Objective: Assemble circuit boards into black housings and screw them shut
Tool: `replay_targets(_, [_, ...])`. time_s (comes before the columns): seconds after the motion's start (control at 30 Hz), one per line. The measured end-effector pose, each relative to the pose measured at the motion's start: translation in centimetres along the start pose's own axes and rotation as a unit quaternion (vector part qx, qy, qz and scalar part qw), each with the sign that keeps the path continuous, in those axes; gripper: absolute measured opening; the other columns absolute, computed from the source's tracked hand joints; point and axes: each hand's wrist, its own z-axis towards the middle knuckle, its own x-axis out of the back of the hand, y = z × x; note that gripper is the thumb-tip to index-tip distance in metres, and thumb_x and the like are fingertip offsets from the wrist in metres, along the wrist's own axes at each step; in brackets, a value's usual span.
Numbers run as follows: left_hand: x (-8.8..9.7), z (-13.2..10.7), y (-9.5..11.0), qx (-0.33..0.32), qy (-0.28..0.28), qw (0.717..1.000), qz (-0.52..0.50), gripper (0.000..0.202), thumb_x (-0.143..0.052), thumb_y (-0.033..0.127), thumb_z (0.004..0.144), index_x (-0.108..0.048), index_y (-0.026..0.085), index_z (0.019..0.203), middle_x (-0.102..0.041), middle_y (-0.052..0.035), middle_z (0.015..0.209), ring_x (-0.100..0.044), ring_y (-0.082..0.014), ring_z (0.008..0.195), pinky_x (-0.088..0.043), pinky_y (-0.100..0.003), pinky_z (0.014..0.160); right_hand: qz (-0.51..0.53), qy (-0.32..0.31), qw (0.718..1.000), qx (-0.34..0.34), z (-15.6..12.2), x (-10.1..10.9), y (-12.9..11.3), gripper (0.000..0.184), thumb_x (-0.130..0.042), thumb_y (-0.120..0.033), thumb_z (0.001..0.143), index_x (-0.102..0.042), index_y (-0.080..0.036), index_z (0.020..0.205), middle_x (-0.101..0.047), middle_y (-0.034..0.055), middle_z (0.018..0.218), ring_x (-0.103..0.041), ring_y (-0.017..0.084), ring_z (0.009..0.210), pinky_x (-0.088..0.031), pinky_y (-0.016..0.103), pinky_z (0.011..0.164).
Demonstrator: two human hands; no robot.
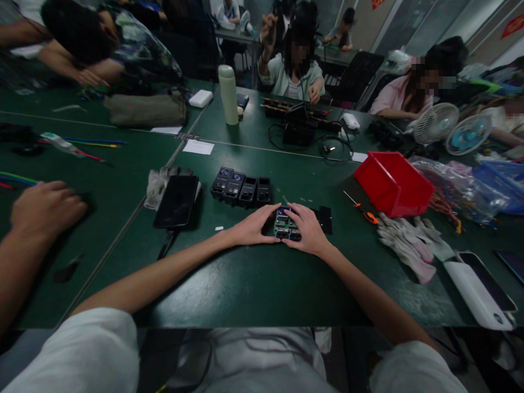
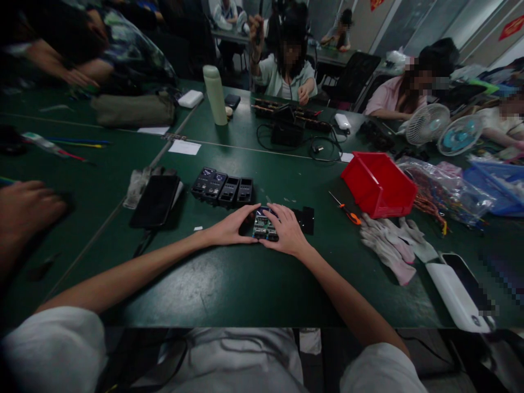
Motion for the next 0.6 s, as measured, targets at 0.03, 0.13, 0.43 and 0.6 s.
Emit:
replay_targets(0.03, [0.0,0.0,0.0,0.000,0.000,1.000,0.000,0.095,-0.071,0.048,0.070,-0.021,0.020,0.146,-0.040,-0.0176,0.140,-0.048,-0.0294,0.122,-0.042,-0.049,0.102,0.002,0.000,1.000,-0.002,0.0,0.0,0.0,0.080,-0.059,-0.053,0.078,-0.026,-0.023,0.145,-0.033,0.0132,0.148,-0.031,0.035,0.135,-0.029,0.059,0.107])
replay_targets(0.13, [0.0,0.0,0.0,0.003,-0.004,1.000,0.006,0.096,-0.071,0.048,0.070,-0.019,0.019,0.146,-0.041,-0.0184,0.139,-0.048,-0.0300,0.124,-0.042,-0.049,0.102,0.009,0.003,1.000,-0.004,0.0,0.2,-0.1,0.081,-0.060,-0.054,0.077,-0.026,-0.022,0.144,-0.036,0.0136,0.145,-0.033,0.035,0.134,-0.030,0.058,0.108])
replay_targets(0.43, [0.1,-0.4,0.5,0.024,0.014,0.998,0.060,0.076,-0.061,0.045,0.079,-0.027,0.021,0.143,-0.047,-0.0146,0.137,-0.054,-0.0262,0.117,-0.047,-0.044,0.099,0.026,0.008,1.000,0.000,0.0,0.4,-0.2,0.079,-0.062,-0.050,0.076,-0.027,-0.023,0.143,-0.037,0.0139,0.143,-0.035,0.035,0.132,-0.032,0.060,0.105])
replay_targets(0.6, [0.9,-0.2,1.5,0.007,0.099,0.991,0.086,0.035,-0.048,0.029,0.088,-0.051,0.019,0.122,-0.056,-0.0105,0.123,-0.059,-0.0194,0.103,-0.051,-0.038,0.091,0.021,0.015,1.000,0.003,-0.1,0.4,-0.1,0.079,-0.062,-0.051,0.076,-0.030,-0.023,0.142,-0.039,0.0140,0.142,-0.036,0.034,0.131,-0.032,0.058,0.106])
